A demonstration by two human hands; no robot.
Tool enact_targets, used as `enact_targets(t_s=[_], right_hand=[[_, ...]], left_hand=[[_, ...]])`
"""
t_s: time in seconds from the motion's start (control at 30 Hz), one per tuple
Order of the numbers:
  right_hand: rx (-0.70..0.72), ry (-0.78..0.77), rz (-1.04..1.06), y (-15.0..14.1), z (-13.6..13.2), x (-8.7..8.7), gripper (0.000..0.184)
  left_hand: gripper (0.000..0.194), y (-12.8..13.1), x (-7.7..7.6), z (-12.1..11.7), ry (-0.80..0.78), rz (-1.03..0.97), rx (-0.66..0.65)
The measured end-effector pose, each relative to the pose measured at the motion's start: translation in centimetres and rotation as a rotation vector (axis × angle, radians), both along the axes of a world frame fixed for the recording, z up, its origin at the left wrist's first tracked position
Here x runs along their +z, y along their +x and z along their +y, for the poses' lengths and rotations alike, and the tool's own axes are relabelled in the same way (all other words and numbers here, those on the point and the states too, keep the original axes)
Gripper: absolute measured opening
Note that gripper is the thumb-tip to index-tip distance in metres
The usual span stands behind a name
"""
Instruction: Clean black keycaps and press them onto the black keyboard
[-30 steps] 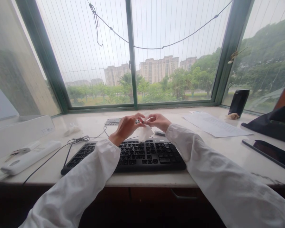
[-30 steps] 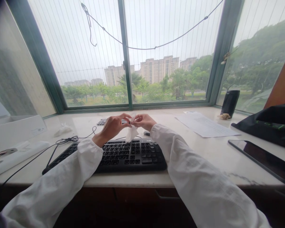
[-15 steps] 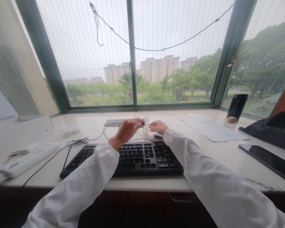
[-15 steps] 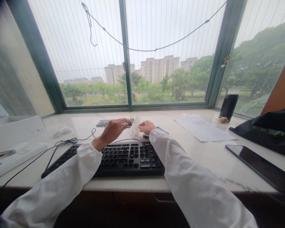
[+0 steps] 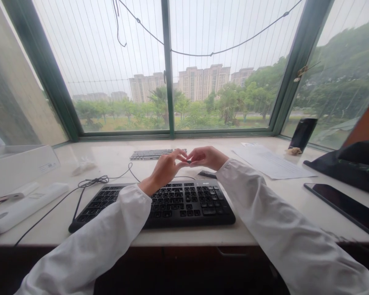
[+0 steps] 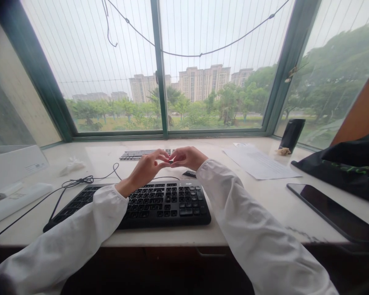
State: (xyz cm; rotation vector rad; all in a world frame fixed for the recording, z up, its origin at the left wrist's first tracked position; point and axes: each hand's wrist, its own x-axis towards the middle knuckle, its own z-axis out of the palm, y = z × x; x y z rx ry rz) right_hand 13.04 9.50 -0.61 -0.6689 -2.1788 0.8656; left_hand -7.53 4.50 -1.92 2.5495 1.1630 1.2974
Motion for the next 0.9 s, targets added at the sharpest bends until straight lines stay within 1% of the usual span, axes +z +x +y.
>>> enact_targets(t_s=[0.17,0.23,0.3,0.33,0.4,0.5,0.57,0.7,0.83,0.9], right_hand=[[0.009,-0.005,0.008,0.3,-0.3,0.6,0.036],[0.024,-0.040,0.016,0.4,-0.4,0.8,0.036],[0.041,-0.090,0.014,0.6,-0.4,0.9,0.037],[0.046,-0.116,0.009,0.8,-0.5,0.9,0.039],[0.044,-0.157,-0.012,1.1,-0.5,1.0,0.042],[0.016,-0.180,-0.068,1.5,-0.3,1.2,0.045],[-0.004,-0.190,-0.103,1.7,-0.3,1.2,0.045],[-0.039,-0.217,-0.109,2.0,-1.3,0.6,0.046],[-0.092,-0.265,-0.165,3.1,-4.0,-0.8,0.051],[-0.120,-0.262,-0.205,4.0,-5.3,-1.5,0.052]], left_hand=[[0.023,0.1,-0.3,0.5,-0.126,-0.160,-0.075],[0.023,0.2,-0.4,0.7,-0.156,-0.189,-0.101],[0.022,0.2,-0.3,0.6,-0.158,-0.175,-0.108],[0.022,0.1,-0.2,0.6,-0.139,-0.150,-0.093],[0.020,0.0,0.0,0.3,-0.059,-0.062,-0.022],[0.018,-0.3,0.2,0.0,0.082,0.128,0.099],[0.018,-0.6,0.3,0.0,0.136,0.238,0.149],[0.018,-1.4,0.5,0.2,0.177,0.356,0.237],[0.020,-2.1,0.6,0.5,0.160,0.406,0.276],[0.022,-2.2,0.5,0.6,0.153,0.418,0.287]])
